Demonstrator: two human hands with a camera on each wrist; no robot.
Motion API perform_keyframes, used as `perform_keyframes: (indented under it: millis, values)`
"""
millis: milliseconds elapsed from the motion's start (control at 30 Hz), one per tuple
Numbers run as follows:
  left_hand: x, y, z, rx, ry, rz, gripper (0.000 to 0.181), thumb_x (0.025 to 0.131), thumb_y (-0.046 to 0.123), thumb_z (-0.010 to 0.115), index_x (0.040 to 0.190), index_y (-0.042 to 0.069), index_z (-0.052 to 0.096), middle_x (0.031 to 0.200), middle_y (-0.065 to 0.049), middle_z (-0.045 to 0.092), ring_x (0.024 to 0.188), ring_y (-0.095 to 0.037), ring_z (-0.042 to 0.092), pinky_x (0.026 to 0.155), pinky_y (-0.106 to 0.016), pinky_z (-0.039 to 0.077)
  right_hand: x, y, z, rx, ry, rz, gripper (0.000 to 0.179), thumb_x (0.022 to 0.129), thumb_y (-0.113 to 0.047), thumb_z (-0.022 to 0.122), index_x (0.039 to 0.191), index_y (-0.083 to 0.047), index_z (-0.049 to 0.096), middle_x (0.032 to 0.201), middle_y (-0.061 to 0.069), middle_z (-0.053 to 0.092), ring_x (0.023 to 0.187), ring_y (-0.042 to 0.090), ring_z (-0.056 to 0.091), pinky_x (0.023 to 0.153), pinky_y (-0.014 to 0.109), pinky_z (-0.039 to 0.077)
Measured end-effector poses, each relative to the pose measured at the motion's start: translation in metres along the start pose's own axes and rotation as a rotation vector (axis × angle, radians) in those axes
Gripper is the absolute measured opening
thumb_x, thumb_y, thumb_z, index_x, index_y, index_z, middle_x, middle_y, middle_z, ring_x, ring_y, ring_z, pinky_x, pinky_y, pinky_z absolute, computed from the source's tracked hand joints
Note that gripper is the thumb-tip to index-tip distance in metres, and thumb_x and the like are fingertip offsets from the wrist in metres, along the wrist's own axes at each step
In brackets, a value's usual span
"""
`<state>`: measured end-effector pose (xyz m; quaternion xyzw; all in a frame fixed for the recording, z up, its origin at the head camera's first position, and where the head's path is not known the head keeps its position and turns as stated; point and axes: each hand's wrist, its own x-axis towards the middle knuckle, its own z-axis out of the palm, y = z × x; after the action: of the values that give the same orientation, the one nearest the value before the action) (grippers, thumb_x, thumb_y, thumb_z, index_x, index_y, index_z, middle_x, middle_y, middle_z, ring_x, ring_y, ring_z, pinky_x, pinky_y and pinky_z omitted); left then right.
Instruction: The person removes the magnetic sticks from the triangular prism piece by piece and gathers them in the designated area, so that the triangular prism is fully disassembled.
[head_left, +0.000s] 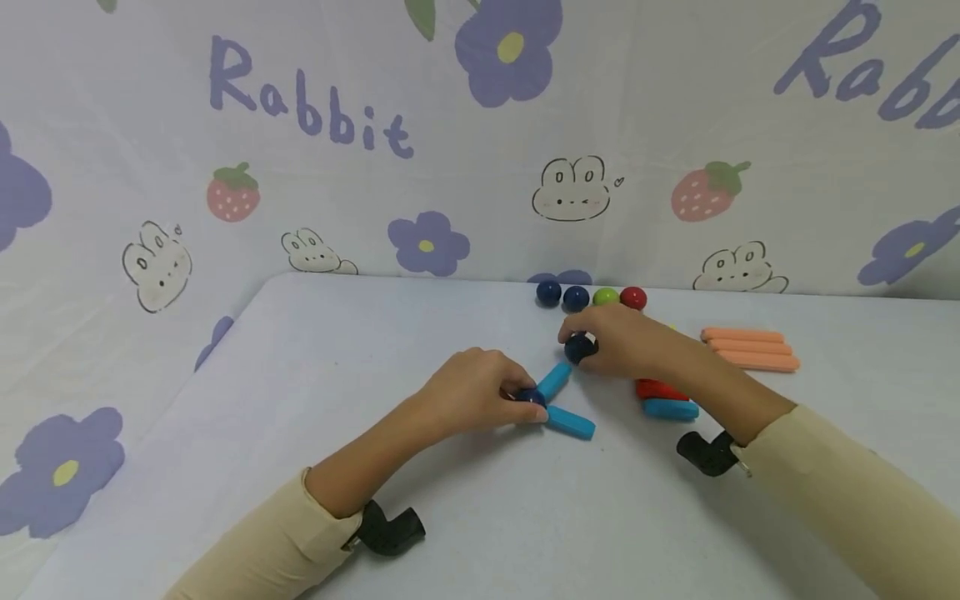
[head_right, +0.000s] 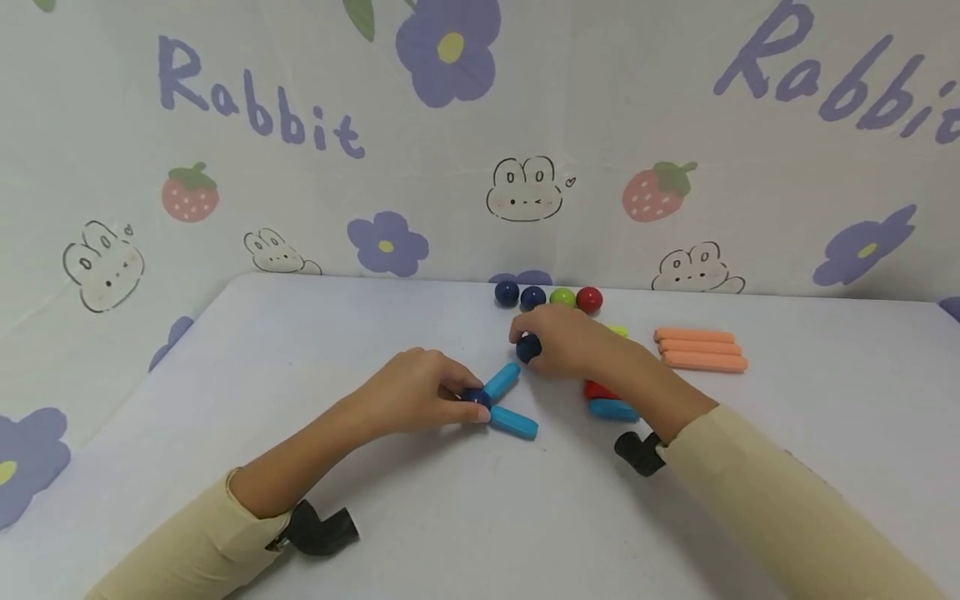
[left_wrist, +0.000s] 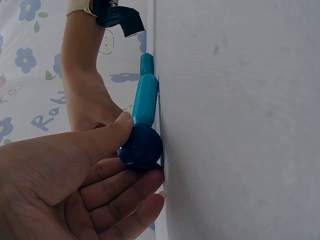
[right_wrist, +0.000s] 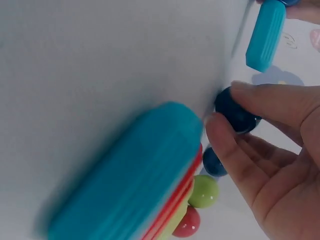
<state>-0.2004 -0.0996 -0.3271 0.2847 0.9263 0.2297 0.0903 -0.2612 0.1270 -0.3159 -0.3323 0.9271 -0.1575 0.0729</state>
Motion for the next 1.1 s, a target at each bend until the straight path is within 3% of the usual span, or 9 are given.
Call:
perform_keyframes:
  millis: [167, 300, 433, 667, 1100]
  values:
    - [-0.001, -0.002, 0.001, -0.001, 0.006, 0.003, 0.027, 0.089, 0.037, 0.078, 0.103, 0.014, 0.080, 0.067, 0.013, 0.063, 0.063, -0.005, 0.054, 0.058, -0.023, 0.041, 0.008, 0.000, -0.004, -0.012, -0.045, 0.022, 0.035, 0.086, 0.003, 0.075, 0.120, -0.001, 0.070, 0.119, 0.015, 0.067, 0.111, 0.033, 0.061, 0.090, 0.046, 0.054]
    - [-0.002, -0.002, 0.001, -0.006, 0.003, 0.004, 0.026, 0.089, 0.037, 0.078, 0.102, 0.014, 0.080, 0.065, 0.012, 0.062, 0.062, -0.005, 0.053, 0.057, -0.023, 0.039, 0.019, 0.000, -0.005, -0.048, -0.056, 0.011, 0.031, 0.085, -0.002, 0.077, 0.115, -0.001, 0.071, 0.110, 0.012, 0.069, 0.104, 0.030, 0.062, 0.089, 0.045, 0.054]
    - [-0.003, -0.003, 0.001, -0.004, 0.010, 0.009, 0.026, 0.089, 0.037, 0.078, 0.101, 0.014, 0.080, 0.064, 0.011, 0.061, 0.062, -0.005, 0.052, 0.057, -0.023, 0.039, 0.033, -0.003, -0.006, -0.093, -0.015, 0.002, 0.029, 0.084, -0.005, 0.079, 0.112, -0.001, 0.072, 0.104, 0.011, 0.070, 0.096, 0.029, 0.060, 0.088, 0.044, 0.054]
    - [-0.003, -0.003, 0.002, -0.011, 0.025, 0.032, 0.025, 0.088, 0.036, 0.079, 0.100, 0.015, 0.080, 0.068, 0.015, 0.064, 0.064, -0.004, 0.056, 0.059, -0.023, 0.044, 0.059, -0.009, -0.010, -0.145, 0.078, 0.061, 0.031, 0.086, -0.010, 0.077, 0.114, 0.000, 0.069, 0.109, 0.014, 0.069, 0.099, 0.030, 0.061, 0.092, 0.045, 0.051]
    - [-0.005, -0.003, 0.003, 0.006, 0.034, 0.040, 0.026, 0.088, 0.036, 0.079, 0.101, 0.014, 0.080, 0.073, 0.014, 0.067, 0.067, -0.002, 0.058, 0.061, -0.023, 0.045, 0.098, -0.009, -0.008, -0.106, 0.140, 0.163, 0.027, 0.088, -0.016, 0.075, 0.110, -0.002, 0.068, 0.106, 0.013, 0.067, 0.096, 0.030, 0.057, 0.088, 0.045, 0.047]
